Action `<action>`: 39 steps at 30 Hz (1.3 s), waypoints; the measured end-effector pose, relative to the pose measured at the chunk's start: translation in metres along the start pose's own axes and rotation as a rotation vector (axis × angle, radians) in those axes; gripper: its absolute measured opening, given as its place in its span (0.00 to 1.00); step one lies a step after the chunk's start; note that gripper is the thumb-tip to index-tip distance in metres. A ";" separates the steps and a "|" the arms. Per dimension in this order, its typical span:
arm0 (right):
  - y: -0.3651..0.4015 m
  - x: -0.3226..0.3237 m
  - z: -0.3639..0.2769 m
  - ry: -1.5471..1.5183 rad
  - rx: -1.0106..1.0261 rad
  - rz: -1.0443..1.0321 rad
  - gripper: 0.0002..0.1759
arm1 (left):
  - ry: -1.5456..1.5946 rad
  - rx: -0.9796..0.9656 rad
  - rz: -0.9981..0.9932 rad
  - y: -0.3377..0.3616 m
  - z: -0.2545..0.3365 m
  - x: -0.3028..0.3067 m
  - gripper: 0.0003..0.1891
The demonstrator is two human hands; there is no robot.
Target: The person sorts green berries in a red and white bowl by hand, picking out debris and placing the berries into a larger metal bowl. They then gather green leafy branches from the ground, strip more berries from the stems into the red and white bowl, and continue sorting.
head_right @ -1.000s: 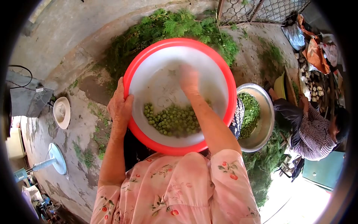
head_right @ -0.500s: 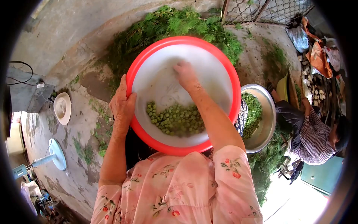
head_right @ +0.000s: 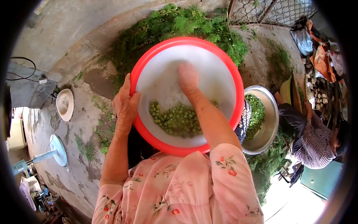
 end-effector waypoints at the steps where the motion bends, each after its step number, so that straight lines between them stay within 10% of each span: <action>1: -0.001 -0.002 0.002 0.030 -0.030 -0.019 0.07 | -0.014 0.004 -0.003 -0.001 -0.001 0.000 0.35; 10: -0.001 0.176 0.072 -0.546 -0.240 0.280 0.04 | -0.036 0.008 -0.009 -0.006 -0.006 -0.003 0.34; 17: 0.048 0.244 0.260 -0.058 -0.407 0.433 0.07 | -0.012 0.038 -0.036 -0.006 -0.004 -0.004 0.33; 23: 0.075 0.253 0.227 -0.125 -0.388 0.434 0.11 | -0.013 0.063 -0.066 -0.007 -0.007 -0.009 0.33; 28: 0.078 0.213 0.120 -0.483 -0.319 0.065 0.12 | -0.027 0.025 -0.044 -0.009 -0.003 -0.007 0.33; 32: 0.122 0.143 0.026 -0.303 0.223 -0.452 0.19 | -0.018 0.072 -0.070 -0.008 -0.002 -0.007 0.33; 39: 0.178 0.055 -0.010 0.037 0.365 -0.990 0.18 | -0.020 0.061 -0.061 -0.003 -0.004 -0.006 0.33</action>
Point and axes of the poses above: each hand's wrist, its own y-axis away from the middle knuckle, its own x-axis out of the back of the hand, z = x × y, the point moved 10 cm from there along -y, towards the middle knuckle, and after that the axes turned 15 degrees about -x, right-handed, at the moved point
